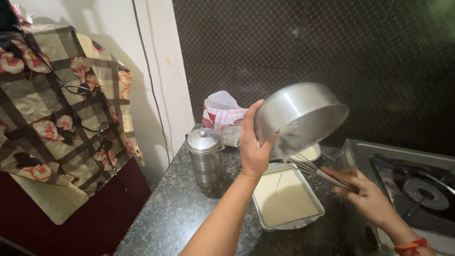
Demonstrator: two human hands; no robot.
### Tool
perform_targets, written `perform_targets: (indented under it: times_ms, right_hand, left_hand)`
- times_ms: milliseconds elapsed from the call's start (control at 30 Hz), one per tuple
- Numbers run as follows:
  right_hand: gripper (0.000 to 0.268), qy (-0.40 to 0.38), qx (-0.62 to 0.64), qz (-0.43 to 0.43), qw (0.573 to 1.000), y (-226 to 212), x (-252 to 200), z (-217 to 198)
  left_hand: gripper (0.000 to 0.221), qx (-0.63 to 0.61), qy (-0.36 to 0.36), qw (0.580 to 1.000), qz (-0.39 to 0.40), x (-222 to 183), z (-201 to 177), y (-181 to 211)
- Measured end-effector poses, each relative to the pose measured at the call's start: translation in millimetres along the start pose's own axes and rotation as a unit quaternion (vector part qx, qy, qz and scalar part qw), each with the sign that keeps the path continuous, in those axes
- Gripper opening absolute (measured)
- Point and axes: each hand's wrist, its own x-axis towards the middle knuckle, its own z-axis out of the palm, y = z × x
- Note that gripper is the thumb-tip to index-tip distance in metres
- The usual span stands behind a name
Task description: The person whisks a liquid in a bowl and pours it into a rectangular pan, then places the pan onto a gas stove.
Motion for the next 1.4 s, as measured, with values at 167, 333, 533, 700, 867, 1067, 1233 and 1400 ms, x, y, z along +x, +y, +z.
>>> perform_targets:
  times_ms: [167,333,533,700,867,1067,1233,1400]
  right_hand:
    - [0.038,-0.007,-0.078,0.056,0.995,23.1,-0.1,2.6]
    - [0.047,0.004,-0.152,0.046,0.987,-25.2,-18.9,13.2]
    - [0.05,-0.011,-0.163,0.103,0.981,-40.5,-25.1,24.8]
    - [0.052,-0.078,-0.215,0.128,0.965,-31.9,-19.6,28.9]
    - [0.043,-0.015,-0.099,0.093,0.991,18.6,-3.4,6.6]
    - [0.032,-0.007,-0.12,0.207,0.971,-59.2,-20.0,-57.4]
    - [0.03,0.053,-0.091,0.25,0.963,-64.2,-20.7,-104.0]
    - [0.033,0.176,-0.003,0.15,0.973,-44.7,-13.8,-119.1]
  left_hand:
    - [0.07,-0.017,0.02,0.999,-0.027,-5.0,-2.3,-4.5]
    - [0.065,-0.058,0.071,0.992,-0.091,-0.2,4.2,-11.1]
    - [0.062,-0.025,0.161,0.954,-0.252,3.5,2.9,-25.6]
    - [0.068,-0.085,0.208,0.91,-0.349,12.5,2.3,-27.4]
    - [0.076,-0.11,0.223,0.879,-0.407,16.7,3.6,-27.0]
    - [0.087,-0.147,0.217,0.856,-0.446,19.5,11.2,-35.9]
    - [0.097,-0.143,0.215,0.854,-0.451,15.7,18.6,-54.9]
    - [0.101,-0.161,0.191,0.8,-0.546,13.8,24.2,-41.8]
